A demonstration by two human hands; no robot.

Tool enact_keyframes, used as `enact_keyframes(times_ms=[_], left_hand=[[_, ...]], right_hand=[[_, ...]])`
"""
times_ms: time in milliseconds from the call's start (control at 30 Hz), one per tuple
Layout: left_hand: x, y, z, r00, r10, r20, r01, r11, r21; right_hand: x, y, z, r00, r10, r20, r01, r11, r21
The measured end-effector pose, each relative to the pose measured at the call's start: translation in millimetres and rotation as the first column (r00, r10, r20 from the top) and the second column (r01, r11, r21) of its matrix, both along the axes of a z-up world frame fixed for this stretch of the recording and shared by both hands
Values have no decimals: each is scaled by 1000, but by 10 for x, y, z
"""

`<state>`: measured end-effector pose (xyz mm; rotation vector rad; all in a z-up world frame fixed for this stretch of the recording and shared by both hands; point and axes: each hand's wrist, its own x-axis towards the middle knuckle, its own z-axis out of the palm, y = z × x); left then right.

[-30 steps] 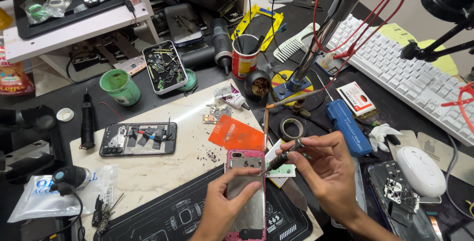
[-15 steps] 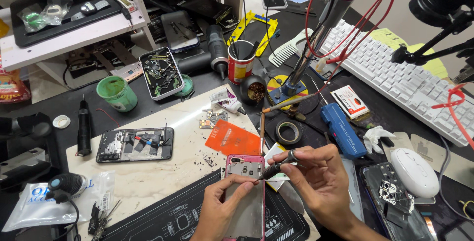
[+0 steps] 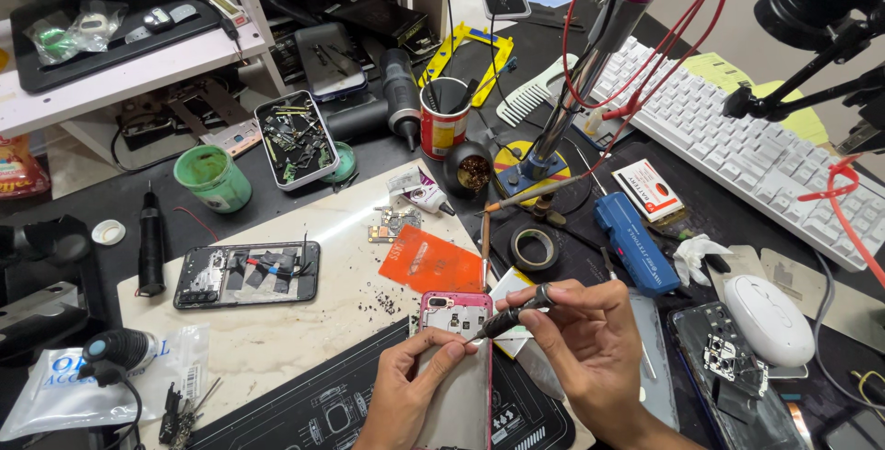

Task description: The person uses a screwdriver to loosen screws on the back of a mobile phone and then removes a small internal component from the device's housing.

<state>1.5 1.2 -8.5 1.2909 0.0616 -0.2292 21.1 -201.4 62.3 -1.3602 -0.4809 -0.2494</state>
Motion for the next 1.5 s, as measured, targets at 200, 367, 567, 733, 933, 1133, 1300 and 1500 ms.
enact_keyframes(times_ms=[200, 367, 567, 733, 933, 1133, 1300, 1500], left_hand=[[1, 3, 7, 1000, -18, 6, 18, 998, 60], [6, -20, 171, 990, 13, 138, -21, 998, 53], [-1, 2, 420, 998, 46, -30, -50, 988, -145], [113, 27, 565, 981, 61, -183, -89, 985, -148], [256, -152, 836, 976, 41, -215, -110, 941, -319], [473, -472, 1079, 979, -114, -171, 25, 893, -450], [572, -647, 1055, 978, -125, -166, 38, 892, -450], [519, -489, 913, 979, -107, -172, 6, 863, -505]], right_hand=[[10, -25, -72, 998, -44, 34, 44, 999, -7], [6, -27, -20, 999, -17, -46, 19, 999, 26], [7, -75, 255, 997, -55, 54, 54, 998, 18], [-27, -242, 547, 983, -138, 124, 135, 990, 33], [-188, -402, 660, 977, -161, 140, 165, 986, -20], [-163, -516, 507, 972, -83, 220, 99, 993, -64], [-2, -627, 420, 964, 54, 261, 8, 973, -230], [1, -592, 355, 979, 114, 171, -71, 968, -242]])
